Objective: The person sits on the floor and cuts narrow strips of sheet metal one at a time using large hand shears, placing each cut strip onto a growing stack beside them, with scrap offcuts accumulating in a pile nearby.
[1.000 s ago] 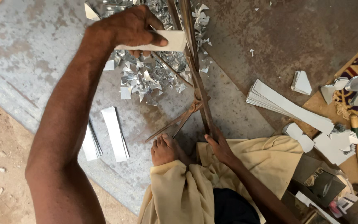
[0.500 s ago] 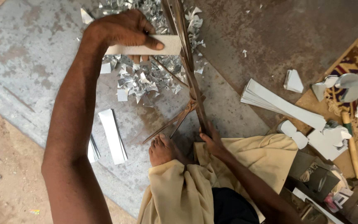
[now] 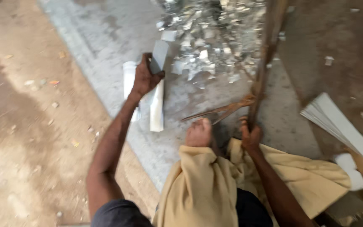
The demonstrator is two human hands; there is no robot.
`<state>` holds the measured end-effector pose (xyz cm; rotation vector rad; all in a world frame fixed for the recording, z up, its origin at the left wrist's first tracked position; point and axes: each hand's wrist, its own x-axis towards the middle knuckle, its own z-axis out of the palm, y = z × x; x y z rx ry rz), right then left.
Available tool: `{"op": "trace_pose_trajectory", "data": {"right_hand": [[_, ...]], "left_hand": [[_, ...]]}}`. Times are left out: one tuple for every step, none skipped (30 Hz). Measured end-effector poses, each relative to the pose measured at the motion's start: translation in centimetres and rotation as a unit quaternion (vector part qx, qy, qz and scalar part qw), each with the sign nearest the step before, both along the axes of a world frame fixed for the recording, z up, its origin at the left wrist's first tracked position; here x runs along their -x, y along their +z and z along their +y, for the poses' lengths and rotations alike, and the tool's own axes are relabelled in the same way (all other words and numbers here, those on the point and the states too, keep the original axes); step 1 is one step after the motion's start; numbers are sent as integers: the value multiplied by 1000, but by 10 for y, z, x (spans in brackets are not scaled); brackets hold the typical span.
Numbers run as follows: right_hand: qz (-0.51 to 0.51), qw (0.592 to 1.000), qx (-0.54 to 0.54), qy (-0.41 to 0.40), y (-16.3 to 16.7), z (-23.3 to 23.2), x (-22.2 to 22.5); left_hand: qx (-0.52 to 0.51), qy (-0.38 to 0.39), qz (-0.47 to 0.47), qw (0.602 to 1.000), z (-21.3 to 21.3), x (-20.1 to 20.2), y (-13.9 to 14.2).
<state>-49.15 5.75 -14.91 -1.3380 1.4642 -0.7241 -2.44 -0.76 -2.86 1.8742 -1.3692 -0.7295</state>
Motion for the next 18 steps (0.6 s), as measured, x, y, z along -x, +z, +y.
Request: {"op": "trace_pose_trajectory", "data": {"right_hand": [[17, 999, 50, 14, 1, 2, -4], [37, 994, 102, 26, 3, 2, -5], [25, 995, 93, 25, 5, 3, -8], [16, 996, 84, 21, 7, 4, -8], [6, 997, 76, 17, 8, 4, -10], [10, 996, 86, 20, 9, 5, -10], [14, 995, 95, 23, 9, 5, -11], [20, 994, 103, 27, 9, 5, -12], [21, 995, 96, 28, 9, 6, -12], [22, 995, 89, 28, 8, 6, -13], [25, 996, 83, 23, 7, 6, -13], [24, 996, 82, 20, 7, 6, -13], [23, 996, 81, 17, 6, 6, -13], [22, 996, 79, 16, 5, 6, -13], [21, 996, 81, 20, 5, 6, -13], [19, 996, 83, 25, 5, 7, -13], [16, 996, 85, 29, 5, 7, -13], [9, 996, 83, 25, 6, 7, -12]], "left_hand": [[21, 20, -44, 999, 26, -11, -13], [44, 36, -84, 995, 48, -21, -23], [18, 74, -87, 993, 67, -29, -31], [-7, 109, -87, 990, 83, -37, -36], [-32, 144, -87, 985, 94, -43, -39], [-13, 151, -110, 982, 102, -47, -41], [6, 159, -134, 978, 108, -50, -43], [22, 167, -156, 973, 112, -51, -44], [-29, 173, -191, 966, 113, -52, -45], [-80, 176, -225, 955, 114, -52, -46], [-130, 175, -258, 941, 113, -51, -47], [-138, 183, -241, 943, 112, -51, -49], [-148, 191, -224, 944, 111, -51, -50], [-157, 201, -207, 944, 110, -51, -51], [-191, 205, -190, 941, 108, -51, -51], [-224, 210, -174, 936, 108, -51, -51], [-257, 214, -159, 929, 107, -50, -52], [-213, 218, -215, 928, 108, -48, -52]]}}
